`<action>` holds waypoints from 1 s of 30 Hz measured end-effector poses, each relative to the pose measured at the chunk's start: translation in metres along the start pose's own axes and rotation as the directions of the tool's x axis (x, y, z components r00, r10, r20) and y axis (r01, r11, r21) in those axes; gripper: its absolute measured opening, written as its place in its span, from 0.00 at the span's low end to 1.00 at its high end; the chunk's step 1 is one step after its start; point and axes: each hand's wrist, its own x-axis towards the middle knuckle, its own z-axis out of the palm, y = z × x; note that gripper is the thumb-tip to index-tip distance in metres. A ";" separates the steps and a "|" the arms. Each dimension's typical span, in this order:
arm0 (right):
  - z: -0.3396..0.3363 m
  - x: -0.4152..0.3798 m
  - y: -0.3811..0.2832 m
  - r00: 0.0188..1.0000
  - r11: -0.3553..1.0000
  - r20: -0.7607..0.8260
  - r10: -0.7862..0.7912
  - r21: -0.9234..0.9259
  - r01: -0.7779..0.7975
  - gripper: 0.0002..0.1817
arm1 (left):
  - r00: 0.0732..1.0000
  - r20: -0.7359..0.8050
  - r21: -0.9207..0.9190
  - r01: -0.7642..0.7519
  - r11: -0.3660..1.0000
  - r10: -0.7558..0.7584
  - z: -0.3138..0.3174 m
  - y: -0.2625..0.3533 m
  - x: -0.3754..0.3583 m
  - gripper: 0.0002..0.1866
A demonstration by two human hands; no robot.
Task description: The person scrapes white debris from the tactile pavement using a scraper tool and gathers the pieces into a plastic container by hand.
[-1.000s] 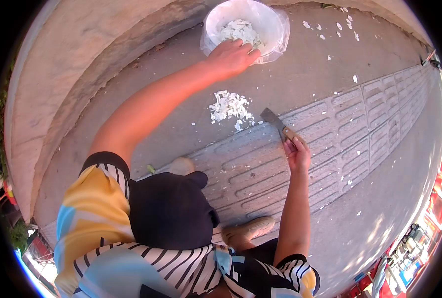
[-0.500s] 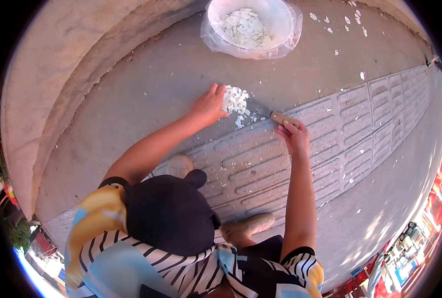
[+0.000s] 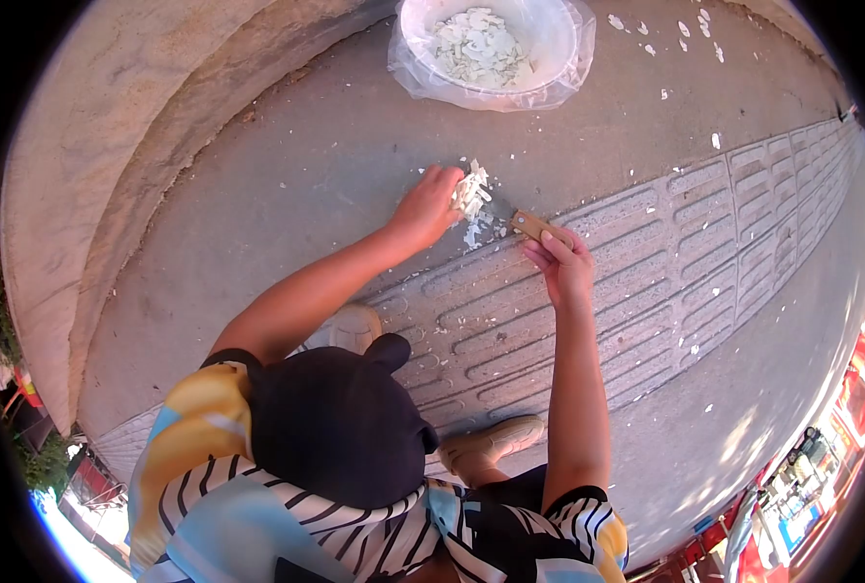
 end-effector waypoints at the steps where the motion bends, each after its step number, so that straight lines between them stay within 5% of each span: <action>1: 0.001 -0.006 -0.005 1.000 1.000 0.005 -0.016 0.009 0.016 0.10 | 1.000 0.005 -0.030 0.005 1.000 -0.004 -0.007 0.009 -0.001 0.26; 10: 0.079 -0.034 -0.131 0.953 0.959 0.111 -0.283 -0.004 0.285 0.08 | 0.986 -0.126 -0.134 -0.122 0.984 0.105 -0.121 0.107 0.051 0.25; 12: 0.103 -0.021 -0.149 0.907 0.894 0.103 -0.409 -0.157 0.421 0.09 | 0.995 -0.104 -0.101 -0.005 0.995 -0.006 -0.146 0.123 0.084 0.26; 14: 0.119 -0.014 -0.154 0.831 0.741 0.094 -0.548 -0.408 0.534 0.10 | 0.963 -0.201 0.146 -0.152 0.978 0.180 -0.143 0.095 0.111 0.32; 15: 0.119 -0.016 -0.155 0.831 0.755 0.088 -0.549 -0.374 0.539 0.11 | 0.929 -0.240 0.275 -0.214 0.937 0.282 -0.141 0.084 0.120 0.35; 16: 0.112 -0.024 -0.154 0.834 0.772 0.073 -0.546 -0.343 0.535 0.11 | 0.844 -0.303 0.307 -0.353 0.884 0.442 -0.142 0.083 0.112 0.31; 21: 0.000 -0.044 -0.110 0.965 0.943 -0.010 -0.262 -0.215 0.253 0.09 | 0.980 -0.133 -0.033 -0.153 0.988 0.147 -0.126 0.064 0.008 0.29; 23: -0.046 -0.043 -0.076 0.991 0.977 -0.079 -0.104 -0.193 0.087 0.09 | 0.994 0.091 -0.074 0.074 0.995 -0.067 -0.100 0.036 -0.024 0.29; 30: -0.072 -0.015 -0.020 0.997 0.994 -0.072 -0.005 -0.105 -0.003 0.08 | 0.994 0.075 0.151 0.067 0.986 -0.079 -0.016 -0.019 -0.055 0.32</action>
